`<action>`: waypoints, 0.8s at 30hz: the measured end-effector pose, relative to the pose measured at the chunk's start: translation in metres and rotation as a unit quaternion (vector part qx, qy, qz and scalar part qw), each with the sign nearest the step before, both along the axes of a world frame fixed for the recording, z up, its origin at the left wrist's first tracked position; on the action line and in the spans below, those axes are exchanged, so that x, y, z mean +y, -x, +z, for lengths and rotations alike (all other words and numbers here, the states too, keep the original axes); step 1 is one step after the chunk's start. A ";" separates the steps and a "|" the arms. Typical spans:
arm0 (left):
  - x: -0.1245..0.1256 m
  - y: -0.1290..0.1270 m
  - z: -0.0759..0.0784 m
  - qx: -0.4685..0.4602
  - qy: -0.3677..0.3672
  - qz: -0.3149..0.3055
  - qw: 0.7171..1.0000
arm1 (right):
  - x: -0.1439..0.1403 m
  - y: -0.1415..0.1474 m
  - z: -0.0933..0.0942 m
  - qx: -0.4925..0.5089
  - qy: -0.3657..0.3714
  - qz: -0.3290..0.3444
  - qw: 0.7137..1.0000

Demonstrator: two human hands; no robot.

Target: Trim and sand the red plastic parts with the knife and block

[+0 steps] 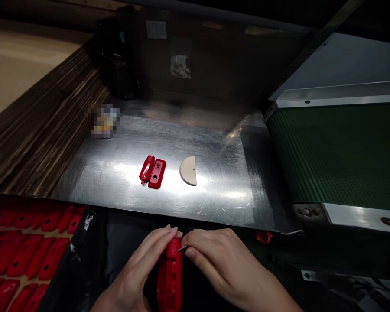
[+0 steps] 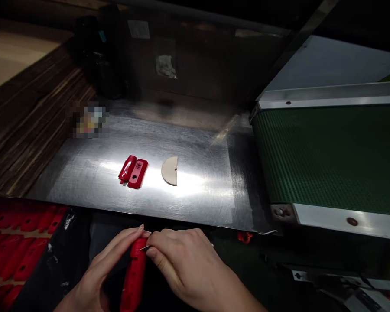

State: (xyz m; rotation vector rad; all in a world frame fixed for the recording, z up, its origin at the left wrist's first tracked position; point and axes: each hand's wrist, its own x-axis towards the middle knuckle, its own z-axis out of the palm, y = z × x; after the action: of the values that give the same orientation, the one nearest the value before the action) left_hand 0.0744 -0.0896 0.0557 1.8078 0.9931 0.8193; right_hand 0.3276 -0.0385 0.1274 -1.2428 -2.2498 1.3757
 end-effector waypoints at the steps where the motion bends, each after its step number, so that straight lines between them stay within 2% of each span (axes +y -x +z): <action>1: -0.001 0.000 0.000 0.005 -0.005 0.003 1.000 | 0.000 0.001 0.000 -0.020 -0.018 0.008 1.000; 7: -0.003 0.002 -0.002 0.002 -0.016 -0.002 1.000 | -0.005 0.005 0.001 -0.065 -0.077 0.021 0.995; 13: 0.000 0.002 -0.006 -0.014 -0.011 -0.023 1.000 | -0.009 0.008 0.004 -0.065 -0.052 0.001 0.997; 18: -0.001 0.003 -0.004 -0.005 -0.028 -0.020 0.999 | -0.010 0.011 0.006 -0.092 -0.059 0.002 0.994; 24: 0.000 0.003 -0.001 -0.005 -0.078 -0.023 0.997 | -0.010 0.011 0.010 -0.099 -0.053 0.020 0.994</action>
State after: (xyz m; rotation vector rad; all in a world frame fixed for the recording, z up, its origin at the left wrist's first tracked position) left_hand 0.0711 -0.0898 0.0546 1.9497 0.8998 0.8968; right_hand 0.3162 -0.0480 0.1377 -1.3588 -2.4554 1.1746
